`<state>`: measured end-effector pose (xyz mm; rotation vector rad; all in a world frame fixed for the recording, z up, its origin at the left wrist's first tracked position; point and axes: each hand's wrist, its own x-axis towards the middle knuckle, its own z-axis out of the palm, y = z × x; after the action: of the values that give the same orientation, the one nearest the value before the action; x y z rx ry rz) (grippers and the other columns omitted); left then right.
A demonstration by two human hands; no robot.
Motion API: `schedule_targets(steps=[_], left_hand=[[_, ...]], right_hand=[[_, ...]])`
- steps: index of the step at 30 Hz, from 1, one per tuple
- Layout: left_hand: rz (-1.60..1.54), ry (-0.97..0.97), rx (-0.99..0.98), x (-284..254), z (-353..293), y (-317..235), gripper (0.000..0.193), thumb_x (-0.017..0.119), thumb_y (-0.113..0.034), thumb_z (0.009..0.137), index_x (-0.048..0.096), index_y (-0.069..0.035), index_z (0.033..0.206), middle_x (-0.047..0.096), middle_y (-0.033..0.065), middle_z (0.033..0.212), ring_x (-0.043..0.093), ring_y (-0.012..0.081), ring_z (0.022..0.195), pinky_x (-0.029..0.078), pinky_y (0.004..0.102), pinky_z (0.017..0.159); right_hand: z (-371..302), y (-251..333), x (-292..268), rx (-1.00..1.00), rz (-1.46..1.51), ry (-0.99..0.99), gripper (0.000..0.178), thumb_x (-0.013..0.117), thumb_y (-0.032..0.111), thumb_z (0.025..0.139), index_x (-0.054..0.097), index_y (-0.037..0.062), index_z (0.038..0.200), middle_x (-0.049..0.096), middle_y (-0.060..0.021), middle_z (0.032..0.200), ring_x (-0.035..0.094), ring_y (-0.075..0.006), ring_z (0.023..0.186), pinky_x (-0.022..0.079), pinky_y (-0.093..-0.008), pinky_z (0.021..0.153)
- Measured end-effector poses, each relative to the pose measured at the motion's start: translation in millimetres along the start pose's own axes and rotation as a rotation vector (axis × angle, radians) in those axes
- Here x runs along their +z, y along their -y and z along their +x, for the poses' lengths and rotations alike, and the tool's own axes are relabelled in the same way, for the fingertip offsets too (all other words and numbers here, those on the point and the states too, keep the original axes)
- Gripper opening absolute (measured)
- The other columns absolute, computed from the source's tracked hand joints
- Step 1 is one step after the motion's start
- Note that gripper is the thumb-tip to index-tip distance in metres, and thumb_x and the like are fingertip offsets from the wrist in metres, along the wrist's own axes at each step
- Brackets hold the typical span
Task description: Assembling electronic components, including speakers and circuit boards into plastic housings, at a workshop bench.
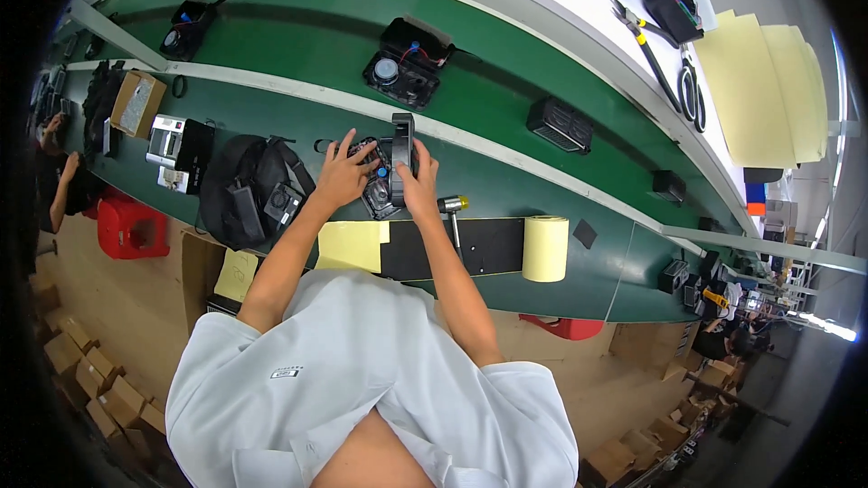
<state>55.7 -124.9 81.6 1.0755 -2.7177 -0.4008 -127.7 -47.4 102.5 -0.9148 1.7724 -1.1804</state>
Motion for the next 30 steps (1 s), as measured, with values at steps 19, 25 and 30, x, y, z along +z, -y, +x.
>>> schedule_targets(steps=[19, 25, 30], left_hand=[[-0.428, -0.377, -0.421, 17.6, -29.1, 1.3, 0.047, 0.075, -0.018, 0.079, 0.062, -0.012, 0.124, 0.064, 0.0070, 0.124, 0.049, 0.0299, 0.128, 0.034, 0.0473, 0.101], [-0.541, -0.450, -0.487, 24.1, -31.4, -1.3, 0.043, 0.075, -0.020, 0.079, 0.066, -0.009, 0.119, 0.066, 0.0100, 0.121, 0.052, 0.0278, 0.126, 0.035, 0.0442, 0.101], [-0.549, -0.497, -0.477, 28.5, -39.6, 11.7, 0.042, 0.077, -0.023, 0.076, 0.069, -0.010, 0.115, 0.066, 0.0102, 0.121, 0.054, 0.0280, 0.123, 0.036, 0.0433, 0.101]], right_hand=[[-25.7, 13.4, 33.2, -0.308, -0.538, 0.030, 0.066, 0.072, 0.023, 0.080, 0.051, 0.0187, 0.142, 0.043, -0.0228, 0.126, 0.050, -0.0422, 0.114, 0.043, -0.0496, 0.098], [-35.8, 11.8, 48.1, -0.463, -0.770, 0.011, 0.066, 0.072, 0.026, 0.081, 0.051, 0.0201, 0.143, 0.042, -0.0242, 0.129, 0.048, -0.0432, 0.114, 0.041, -0.0522, 0.096], [-39.1, 11.9, 57.4, -0.484, -0.805, -0.013, 0.067, 0.073, 0.027, 0.080, 0.051, 0.0202, 0.143, 0.044, -0.0241, 0.129, 0.047, -0.0416, 0.115, 0.040, -0.0525, 0.094]])
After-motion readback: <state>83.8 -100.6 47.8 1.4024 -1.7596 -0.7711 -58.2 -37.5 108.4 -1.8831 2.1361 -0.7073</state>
